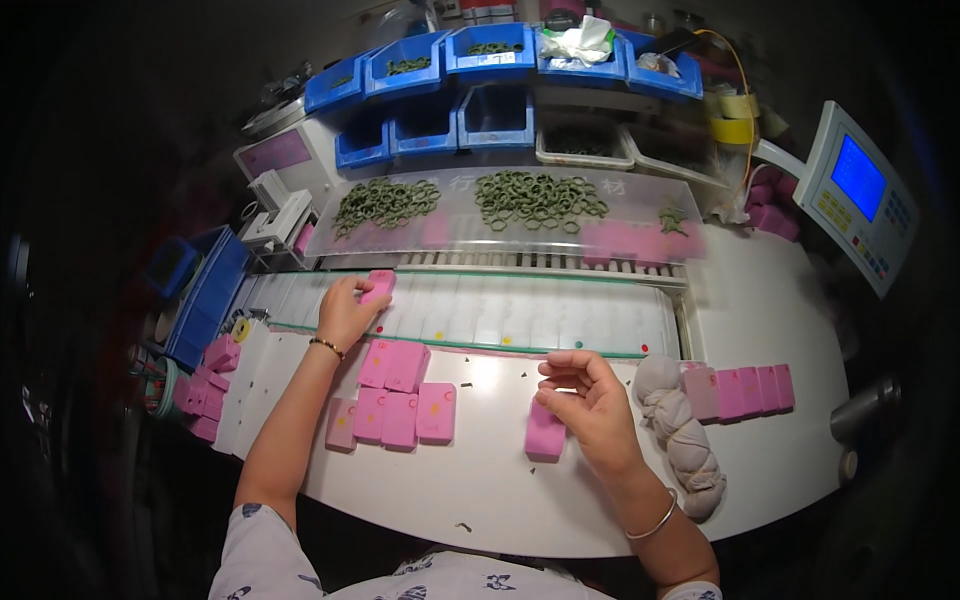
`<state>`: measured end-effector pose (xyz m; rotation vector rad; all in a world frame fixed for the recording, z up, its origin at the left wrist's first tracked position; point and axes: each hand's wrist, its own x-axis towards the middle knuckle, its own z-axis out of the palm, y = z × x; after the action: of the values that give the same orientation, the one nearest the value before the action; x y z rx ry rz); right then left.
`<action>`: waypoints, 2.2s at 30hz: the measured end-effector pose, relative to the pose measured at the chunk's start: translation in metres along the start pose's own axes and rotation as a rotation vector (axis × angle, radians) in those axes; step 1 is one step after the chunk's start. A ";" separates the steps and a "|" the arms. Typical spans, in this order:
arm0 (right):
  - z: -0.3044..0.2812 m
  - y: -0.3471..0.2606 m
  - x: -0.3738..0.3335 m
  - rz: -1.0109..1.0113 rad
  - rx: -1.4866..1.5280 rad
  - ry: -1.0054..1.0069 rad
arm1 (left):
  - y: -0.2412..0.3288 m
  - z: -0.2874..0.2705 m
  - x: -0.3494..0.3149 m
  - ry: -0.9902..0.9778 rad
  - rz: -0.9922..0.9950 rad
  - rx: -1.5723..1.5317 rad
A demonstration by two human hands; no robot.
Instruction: The person assembles small items by inserting a ring into a pink block, followed by a yellow bead, and then uses a white cloth to wipe the surface. They repeat these actions with several pink blocks and then swap a blue container from the shelf.
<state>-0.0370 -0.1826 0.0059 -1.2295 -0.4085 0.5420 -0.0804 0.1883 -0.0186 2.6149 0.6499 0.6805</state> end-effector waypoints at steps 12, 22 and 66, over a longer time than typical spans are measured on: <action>-0.002 0.002 0.000 0.013 -0.027 -0.004 | 0.063 -0.055 -0.032 -0.497 0.095 -0.102; -0.003 0.007 0.000 0.016 -0.019 -0.036 | 0.099 -0.030 -0.068 -0.483 0.081 0.260; 0.011 -0.013 -0.009 -0.537 -0.724 -0.132 | 0.186 0.020 -0.115 -0.773 -0.656 -1.868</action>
<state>-0.0481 -0.1829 0.0219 -1.6878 -1.0723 -0.0093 -0.0961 -0.0288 0.0059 0.6670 0.2433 -0.0999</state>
